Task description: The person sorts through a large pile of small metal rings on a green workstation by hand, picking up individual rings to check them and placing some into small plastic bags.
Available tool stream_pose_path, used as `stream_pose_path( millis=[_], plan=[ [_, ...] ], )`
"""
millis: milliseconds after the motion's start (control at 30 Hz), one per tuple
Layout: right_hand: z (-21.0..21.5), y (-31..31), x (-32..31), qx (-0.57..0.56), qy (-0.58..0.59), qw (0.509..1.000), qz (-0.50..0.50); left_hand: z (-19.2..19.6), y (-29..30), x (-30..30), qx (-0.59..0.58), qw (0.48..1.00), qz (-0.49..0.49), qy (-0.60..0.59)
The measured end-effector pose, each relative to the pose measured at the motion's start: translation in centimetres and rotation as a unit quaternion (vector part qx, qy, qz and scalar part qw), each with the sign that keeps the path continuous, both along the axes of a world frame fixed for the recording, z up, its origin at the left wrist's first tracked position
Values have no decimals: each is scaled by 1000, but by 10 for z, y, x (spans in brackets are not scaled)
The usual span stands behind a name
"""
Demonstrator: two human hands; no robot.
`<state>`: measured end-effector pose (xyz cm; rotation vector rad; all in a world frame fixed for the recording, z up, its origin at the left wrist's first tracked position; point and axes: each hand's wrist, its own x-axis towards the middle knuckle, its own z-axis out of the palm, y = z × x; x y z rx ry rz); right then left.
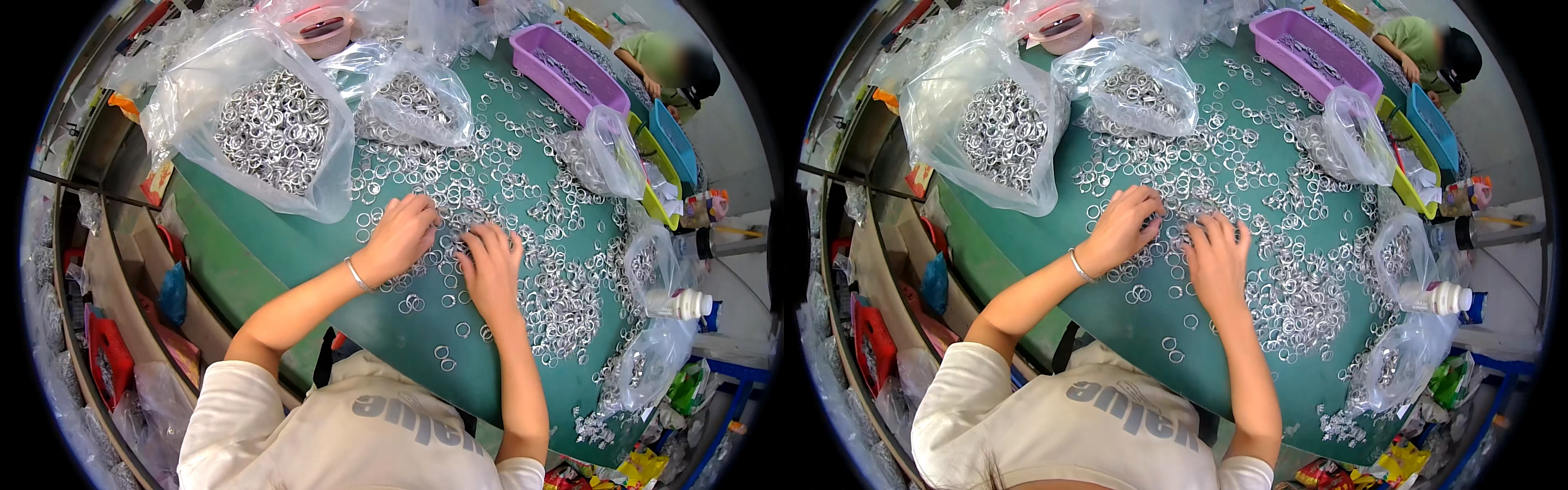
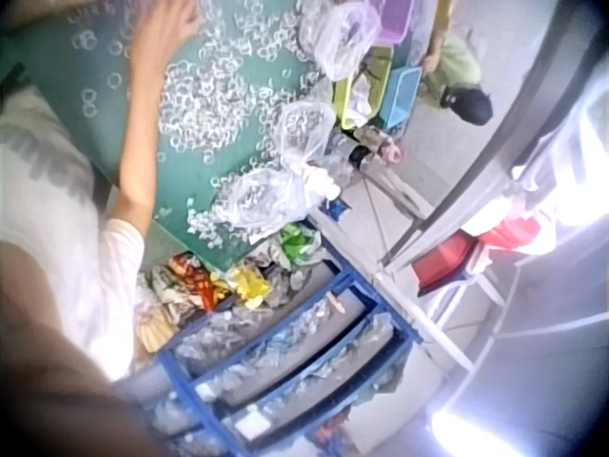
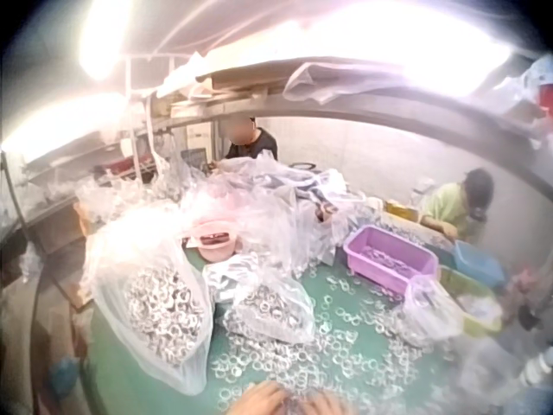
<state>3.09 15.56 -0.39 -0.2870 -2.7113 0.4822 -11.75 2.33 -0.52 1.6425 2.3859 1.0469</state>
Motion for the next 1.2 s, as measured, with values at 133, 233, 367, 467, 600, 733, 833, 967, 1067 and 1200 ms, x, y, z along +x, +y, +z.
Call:
stream_pose_path(
  millis=[133,233,367,467,600,733,833,967,1067,1200],
  plan=[
    [8,8,36,-4,-25,999,-21,5,-12,3,30,999,-4,-23],
    [14,18,40,-76,-4,997,-30,15,-27,35,47,994,-64,-69],
    [14,12,-2,-95,2,995,11,18,-53,92,-36,975,-212,-62],
    [0,5,-10,-28,-61,996,57,1,-64,116,-47,973,-218,-64],
    [16,-5,24,-44,-119,989,71,-5,-75,117,-32,971,-207,-114],
    [17,20,50,-101,-16,995,-18,10,-58,73,2,988,-114,-103],
    [4,34,48,7,-37,983,-177,20,-31,31,-28,1000,-3,9],
    [-3,5,50,18,-129,987,-99,2,2,2,-150,982,-11,115],
    [16,-23,62,-58,-148,987,-29,2,1,0,-174,978,-9,116],
    [29,-18,85,-189,-87,978,31,6,-1,8,-103,991,-17,80]
  ],
)
